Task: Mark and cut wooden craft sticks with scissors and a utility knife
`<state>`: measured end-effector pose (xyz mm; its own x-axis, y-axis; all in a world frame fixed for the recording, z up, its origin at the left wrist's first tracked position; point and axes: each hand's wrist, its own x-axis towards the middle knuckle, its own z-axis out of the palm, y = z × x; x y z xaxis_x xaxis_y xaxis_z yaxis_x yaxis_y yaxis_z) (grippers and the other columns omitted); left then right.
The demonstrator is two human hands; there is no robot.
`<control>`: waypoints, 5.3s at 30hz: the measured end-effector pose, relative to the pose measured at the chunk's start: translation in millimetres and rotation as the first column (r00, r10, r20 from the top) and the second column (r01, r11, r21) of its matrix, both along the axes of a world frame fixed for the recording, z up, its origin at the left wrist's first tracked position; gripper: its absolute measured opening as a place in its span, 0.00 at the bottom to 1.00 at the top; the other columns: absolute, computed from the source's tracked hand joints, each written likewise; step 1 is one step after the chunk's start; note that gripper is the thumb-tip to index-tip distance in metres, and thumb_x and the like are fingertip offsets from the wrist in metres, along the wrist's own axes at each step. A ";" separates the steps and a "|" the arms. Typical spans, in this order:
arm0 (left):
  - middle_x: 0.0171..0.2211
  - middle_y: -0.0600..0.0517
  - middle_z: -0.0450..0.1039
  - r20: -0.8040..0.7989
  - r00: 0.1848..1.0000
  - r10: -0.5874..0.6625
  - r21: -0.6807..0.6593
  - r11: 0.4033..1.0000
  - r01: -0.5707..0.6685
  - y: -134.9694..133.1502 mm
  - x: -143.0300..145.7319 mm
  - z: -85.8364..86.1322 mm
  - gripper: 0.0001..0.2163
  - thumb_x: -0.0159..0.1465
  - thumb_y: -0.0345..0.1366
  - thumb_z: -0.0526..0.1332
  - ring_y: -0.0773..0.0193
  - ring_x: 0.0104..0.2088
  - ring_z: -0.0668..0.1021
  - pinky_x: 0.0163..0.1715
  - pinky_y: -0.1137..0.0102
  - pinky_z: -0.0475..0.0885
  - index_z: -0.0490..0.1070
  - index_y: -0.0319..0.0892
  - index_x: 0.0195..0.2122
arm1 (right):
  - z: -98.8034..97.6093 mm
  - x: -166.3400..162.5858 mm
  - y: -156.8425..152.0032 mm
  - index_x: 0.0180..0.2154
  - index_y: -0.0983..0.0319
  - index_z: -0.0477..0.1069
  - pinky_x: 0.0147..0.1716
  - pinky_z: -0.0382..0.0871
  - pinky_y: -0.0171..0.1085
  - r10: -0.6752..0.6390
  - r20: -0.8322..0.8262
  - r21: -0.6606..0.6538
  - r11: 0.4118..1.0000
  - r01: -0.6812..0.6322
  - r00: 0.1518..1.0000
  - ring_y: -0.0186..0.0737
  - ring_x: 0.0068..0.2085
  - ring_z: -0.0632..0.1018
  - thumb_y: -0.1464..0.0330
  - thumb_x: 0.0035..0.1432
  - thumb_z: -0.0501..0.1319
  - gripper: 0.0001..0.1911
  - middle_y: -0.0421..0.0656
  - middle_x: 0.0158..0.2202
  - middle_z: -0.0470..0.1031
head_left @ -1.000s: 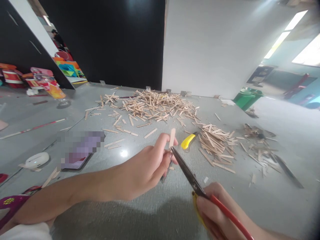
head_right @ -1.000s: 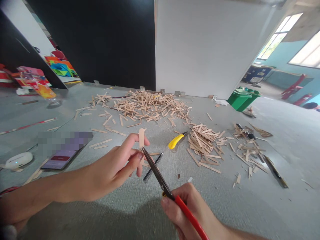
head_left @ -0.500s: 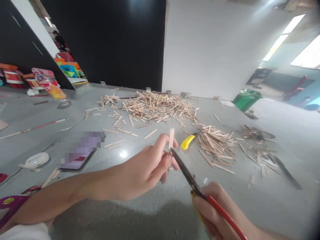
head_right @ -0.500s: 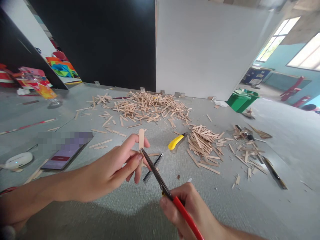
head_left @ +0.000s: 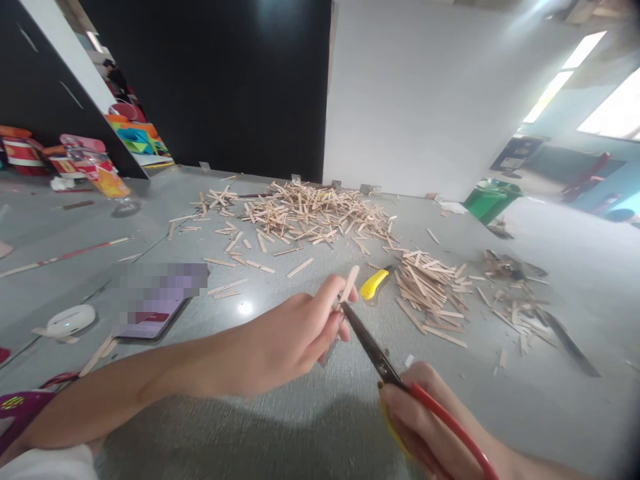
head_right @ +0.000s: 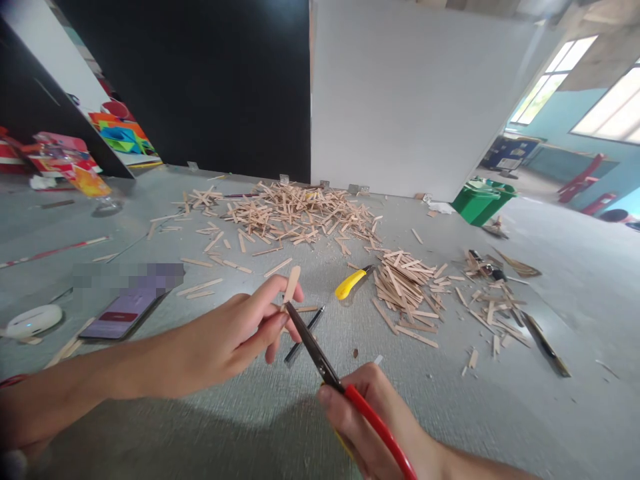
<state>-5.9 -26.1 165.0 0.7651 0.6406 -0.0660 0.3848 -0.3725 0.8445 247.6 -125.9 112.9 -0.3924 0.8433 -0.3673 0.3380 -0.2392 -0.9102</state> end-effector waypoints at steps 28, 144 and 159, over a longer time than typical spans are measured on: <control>0.42 0.52 0.84 0.168 0.980 0.105 -0.016 0.995 -0.103 -0.8 3.5 -4.1 0.09 0.86 0.42 0.46 0.68 0.28 0.81 0.29 0.70 0.73 0.59 0.49 0.60 | 4.5 10.8 -2.4 0.28 0.56 0.63 0.23 0.58 0.36 -0.026 -0.098 -0.068 0.997 0.020 0.995 0.31 0.20 0.63 0.29 0.67 0.55 0.38 0.34 0.20 0.64; 0.44 0.51 0.83 0.029 0.999 -0.019 0.072 0.997 0.017 11.8 -1.5 -1.1 0.07 0.85 0.41 0.48 0.67 0.30 0.81 0.35 0.69 0.75 0.57 0.48 0.58 | -14.6 1.9 -0.2 0.13 0.53 0.57 0.09 0.44 0.32 -0.167 -0.331 -0.360 0.932 0.040 0.928 0.28 0.09 0.55 0.29 0.61 0.57 0.42 0.32 0.07 0.51; 0.40 0.53 0.83 0.062 0.998 -0.022 -0.081 0.996 0.027 13.5 -2.7 4.7 0.08 0.85 0.44 0.47 0.68 0.26 0.79 0.28 0.71 0.73 0.57 0.47 0.50 | -10.3 4.5 6.2 0.24 0.56 0.65 0.20 0.58 0.34 -0.093 -0.153 -0.085 0.993 0.080 0.984 0.33 0.19 0.67 0.32 0.62 0.61 0.36 0.35 0.17 0.66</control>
